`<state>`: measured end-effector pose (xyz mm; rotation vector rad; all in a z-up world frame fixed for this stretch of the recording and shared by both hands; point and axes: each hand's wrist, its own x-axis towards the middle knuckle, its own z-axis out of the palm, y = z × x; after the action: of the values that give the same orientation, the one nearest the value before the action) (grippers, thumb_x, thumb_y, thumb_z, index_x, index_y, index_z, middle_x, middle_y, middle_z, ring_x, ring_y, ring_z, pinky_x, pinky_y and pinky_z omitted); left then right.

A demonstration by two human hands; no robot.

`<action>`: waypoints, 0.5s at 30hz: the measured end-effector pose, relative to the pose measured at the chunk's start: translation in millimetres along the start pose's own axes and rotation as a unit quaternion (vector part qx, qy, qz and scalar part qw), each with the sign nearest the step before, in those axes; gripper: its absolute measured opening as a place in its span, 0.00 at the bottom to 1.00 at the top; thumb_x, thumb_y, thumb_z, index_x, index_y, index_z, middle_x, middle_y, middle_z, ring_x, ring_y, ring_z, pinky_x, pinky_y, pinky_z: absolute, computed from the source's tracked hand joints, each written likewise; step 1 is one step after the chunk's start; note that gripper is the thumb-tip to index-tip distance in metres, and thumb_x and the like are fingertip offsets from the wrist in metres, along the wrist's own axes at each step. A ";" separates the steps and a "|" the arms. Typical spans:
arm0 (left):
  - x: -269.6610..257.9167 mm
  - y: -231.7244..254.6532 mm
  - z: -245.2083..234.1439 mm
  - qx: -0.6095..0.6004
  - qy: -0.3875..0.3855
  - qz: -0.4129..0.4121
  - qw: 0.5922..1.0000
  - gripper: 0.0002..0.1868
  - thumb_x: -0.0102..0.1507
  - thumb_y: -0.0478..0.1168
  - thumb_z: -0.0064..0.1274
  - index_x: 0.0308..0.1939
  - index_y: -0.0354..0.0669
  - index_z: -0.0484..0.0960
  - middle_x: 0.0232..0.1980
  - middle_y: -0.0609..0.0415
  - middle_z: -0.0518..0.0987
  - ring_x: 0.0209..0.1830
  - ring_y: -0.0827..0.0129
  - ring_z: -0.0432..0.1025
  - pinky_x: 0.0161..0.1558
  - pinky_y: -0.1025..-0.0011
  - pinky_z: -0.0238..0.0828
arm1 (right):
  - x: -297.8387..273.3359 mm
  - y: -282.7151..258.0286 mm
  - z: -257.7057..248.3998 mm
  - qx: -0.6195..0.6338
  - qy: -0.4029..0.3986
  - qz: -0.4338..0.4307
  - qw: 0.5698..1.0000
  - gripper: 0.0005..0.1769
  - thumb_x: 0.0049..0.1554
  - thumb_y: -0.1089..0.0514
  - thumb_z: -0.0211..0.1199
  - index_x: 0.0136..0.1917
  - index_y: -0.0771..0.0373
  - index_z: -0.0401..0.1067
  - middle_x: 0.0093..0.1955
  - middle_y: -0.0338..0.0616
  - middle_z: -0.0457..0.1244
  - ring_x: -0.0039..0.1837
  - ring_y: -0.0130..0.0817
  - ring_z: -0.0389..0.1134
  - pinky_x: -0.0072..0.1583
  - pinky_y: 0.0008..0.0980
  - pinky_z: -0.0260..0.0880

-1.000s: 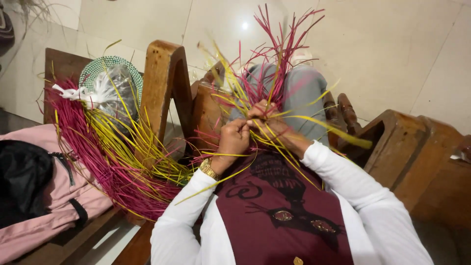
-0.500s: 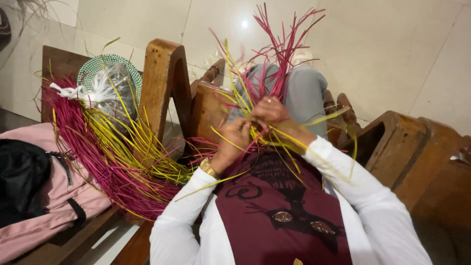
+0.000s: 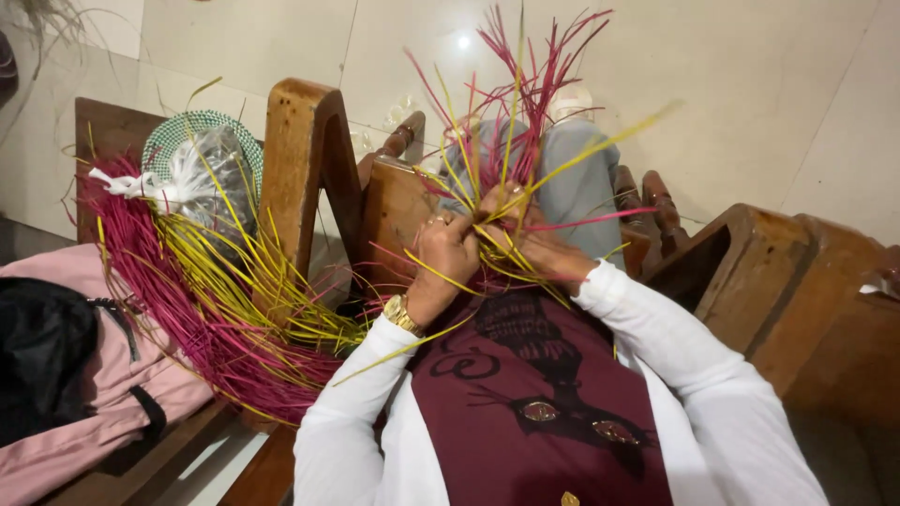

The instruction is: Weaving colorful strands together to create a decorative craft item

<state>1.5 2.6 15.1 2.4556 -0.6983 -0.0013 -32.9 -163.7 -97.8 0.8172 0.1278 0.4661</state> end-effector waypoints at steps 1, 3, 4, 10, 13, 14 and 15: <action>-1.3 -1.5 2.3 -0.033 0.006 -0.010 0.999 0.09 0.53 0.38 0.50 0.35 0.54 0.84 0.28 0.51 0.76 0.33 0.54 0.74 0.39 0.62 0.70 | -2.4 8.3 8.1 0.130 0.013 0.031 0.991 0.12 0.60 0.48 0.50 0.41 0.56 0.64 0.42 0.34 0.55 0.51 0.30 0.57 0.70 0.47 0.49; 1.6 -0.1 0.9 -0.068 0.009 -0.019 0.997 0.12 0.54 0.36 0.50 0.38 0.55 0.85 0.30 0.50 0.77 0.34 0.54 0.75 0.41 0.63 0.71 | 2.5 25.0 27.3 0.258 0.022 0.059 0.964 0.13 0.61 0.47 0.48 0.41 0.55 0.65 0.42 0.34 0.56 0.51 0.30 0.57 0.69 0.46 0.49; 2.8 3.7 -2.8 -0.161 -0.019 -0.064 0.985 0.12 0.54 0.34 0.48 0.38 0.48 0.85 0.33 0.45 0.79 0.39 0.50 0.75 0.43 0.61 0.71 | 8.2 34.6 37.2 0.439 0.039 0.100 0.892 0.15 0.62 0.46 0.46 0.41 0.54 0.66 0.42 0.34 0.57 0.51 0.31 0.58 0.67 0.44 0.49; 1.2 -5.7 9.1 -0.336 -0.047 -0.273 0.900 0.09 0.54 0.34 0.49 0.32 0.43 0.86 0.33 0.49 0.82 0.38 0.64 0.76 0.45 0.66 0.71 | 4.8 94.7 90.3 0.936 0.072 0.201 0.280 0.24 0.65 0.41 0.34 0.43 0.50 0.68 0.44 0.34 0.60 0.51 0.34 0.59 0.58 0.37 0.51; -6.0 -9.9 20.8 -0.338 -0.028 -0.275 0.899 0.08 0.55 0.36 0.50 0.30 0.45 0.86 0.30 0.52 0.82 0.34 0.69 0.76 0.40 0.68 0.72 | 0.9 94.6 84.4 0.970 0.080 0.220 0.063 0.25 0.63 0.36 0.39 0.44 0.51 0.71 0.46 0.35 0.62 0.51 0.36 0.60 0.55 0.36 0.52; -8.2 -11.4 25.5 -0.333 -0.021 -0.259 0.907 0.07 0.56 0.35 0.52 0.30 0.45 0.86 0.30 0.51 0.82 0.34 0.69 0.76 0.38 0.67 0.72 | 0.1 88.6 77.5 0.966 0.096 0.234 0.047 0.25 0.61 0.34 0.46 0.45 0.53 0.73 0.47 0.37 0.64 0.51 0.39 0.61 0.54 0.38 0.53; -10.1 -7.5 21.6 -0.333 -0.021 -0.261 0.906 0.07 0.56 0.35 0.52 0.30 0.45 0.86 0.30 0.51 0.82 0.34 0.69 0.76 0.38 0.67 0.72 | -3.2 79.8 71.1 0.967 0.095 0.232 0.046 0.25 0.61 0.34 0.46 0.45 0.53 0.73 0.47 0.37 0.64 0.51 0.39 0.61 0.54 0.38 0.53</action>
<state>-6.9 1.2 -8.4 1.8955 -0.0063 -0.4307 -43.3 -165.9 8.6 3.7590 0.9188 0.8394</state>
